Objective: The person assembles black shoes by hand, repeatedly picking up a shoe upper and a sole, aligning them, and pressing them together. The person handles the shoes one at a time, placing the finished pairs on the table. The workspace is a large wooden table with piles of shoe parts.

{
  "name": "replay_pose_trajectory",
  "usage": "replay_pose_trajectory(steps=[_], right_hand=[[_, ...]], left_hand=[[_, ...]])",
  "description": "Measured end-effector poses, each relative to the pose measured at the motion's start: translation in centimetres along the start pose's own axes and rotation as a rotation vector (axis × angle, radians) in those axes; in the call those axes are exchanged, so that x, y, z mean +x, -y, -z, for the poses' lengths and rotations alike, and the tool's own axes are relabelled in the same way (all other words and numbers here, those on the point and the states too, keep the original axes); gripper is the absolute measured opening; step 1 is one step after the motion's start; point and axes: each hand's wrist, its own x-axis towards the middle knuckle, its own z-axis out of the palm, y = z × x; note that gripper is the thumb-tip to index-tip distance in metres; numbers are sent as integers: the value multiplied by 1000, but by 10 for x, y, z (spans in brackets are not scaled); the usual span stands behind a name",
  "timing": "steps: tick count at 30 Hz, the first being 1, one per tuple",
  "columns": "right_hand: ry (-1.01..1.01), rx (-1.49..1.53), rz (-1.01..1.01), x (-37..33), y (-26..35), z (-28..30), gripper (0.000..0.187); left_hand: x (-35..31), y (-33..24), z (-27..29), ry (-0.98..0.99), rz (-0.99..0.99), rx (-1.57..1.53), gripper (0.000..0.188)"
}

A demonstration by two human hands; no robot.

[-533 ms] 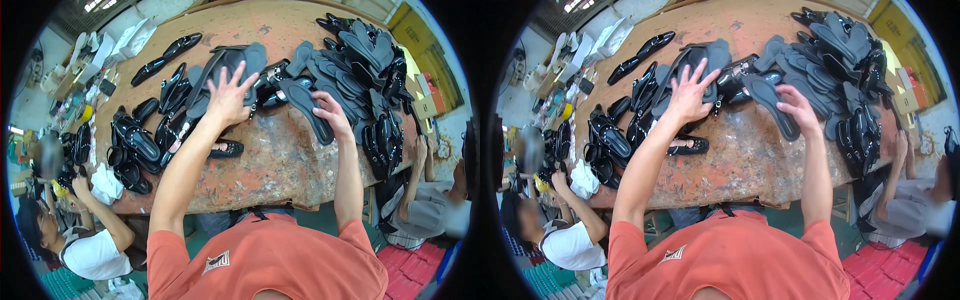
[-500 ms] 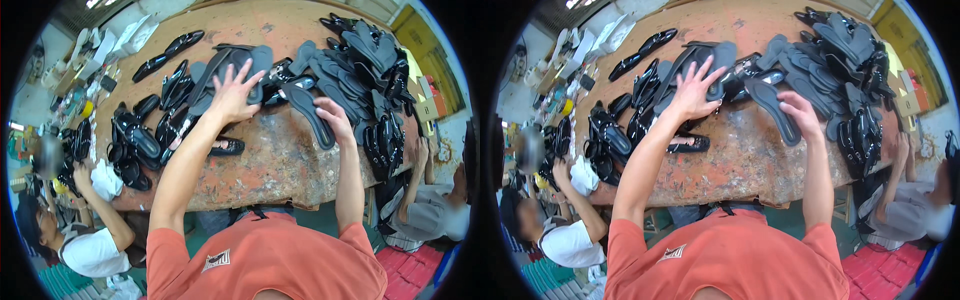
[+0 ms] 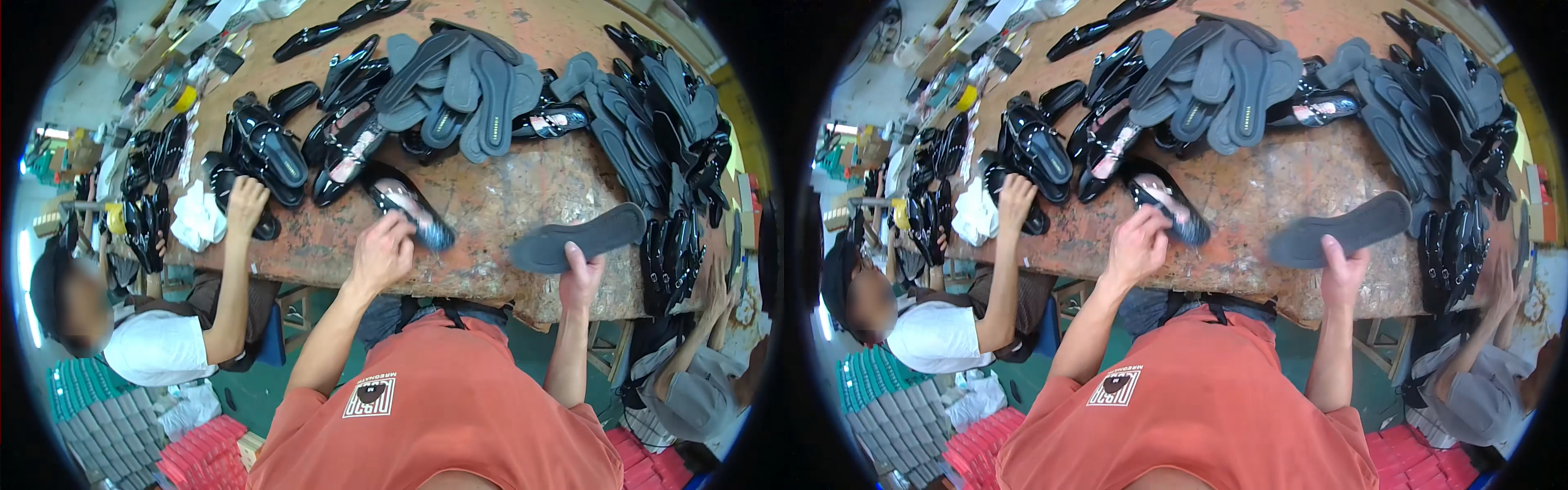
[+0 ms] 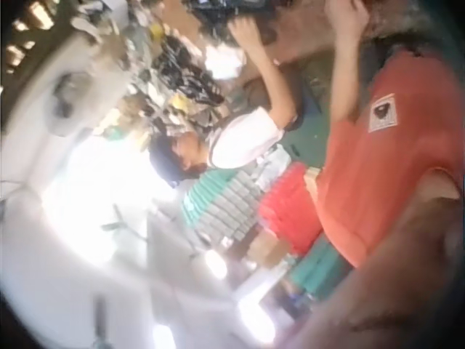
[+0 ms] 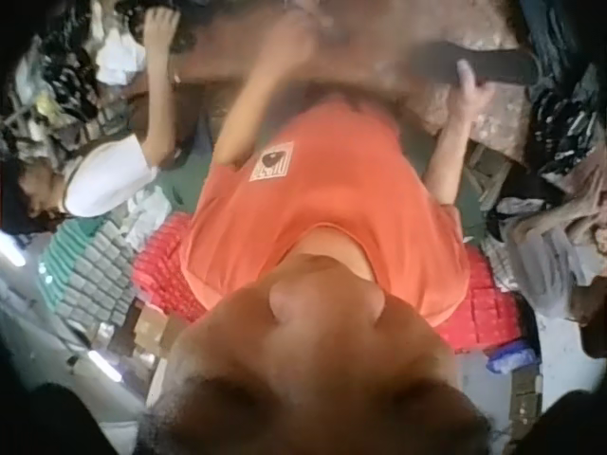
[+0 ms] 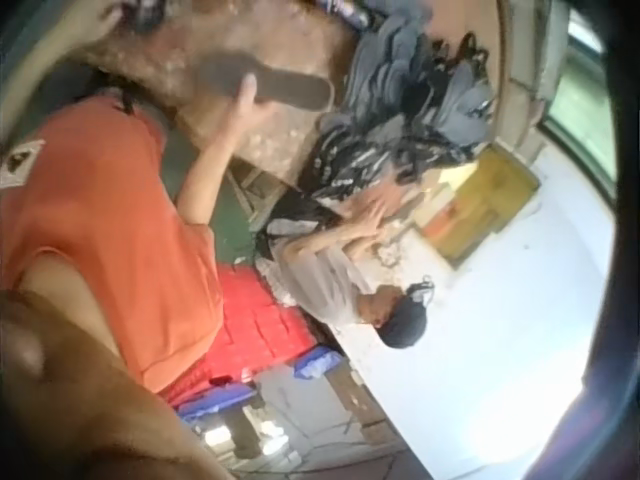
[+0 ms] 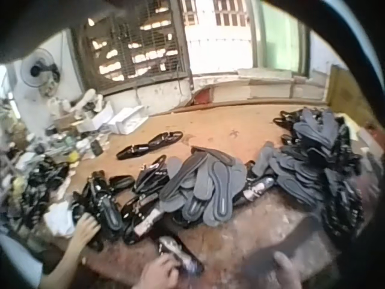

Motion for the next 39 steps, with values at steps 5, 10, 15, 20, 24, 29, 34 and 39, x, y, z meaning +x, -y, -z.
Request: replay_pose_trajectory(steps=[5, 10, 15, 20, 24, 29, 34, 39], right_hand=[[192, 273, -221, 6, 2, -3, 32], [254, 87, -316, -1, -25, -18, 36], [283, -70, -285, 4, -2, -13, 27], [462, -631, -132, 18, 28, 6, 28], [831, -1285, 496, 28, 66, -33, 37], [1164, -1303, 695, 50, 44, -86, 34], [1313, -1094, 697, 50, 0, -113, 29], [1323, -1062, 654, 40, -11, -116, 27]], left_hand=[[-68, -30, 26, -48, 225, 78, 39], [-93, -56, -10, -189, 330, 208, 34], [-56, -28, -6, -110, -60, -84, 20], [-21, -45, -1, 17, -149, -12, 28], [-61, -46, -14, -174, 285, -3, 24], [-60, -52, -29, -241, 720, -475, 29], [-65, -49, -24, -186, 837, -613, 59], [-65, -49, -22, -144, 897, -633, 66]])
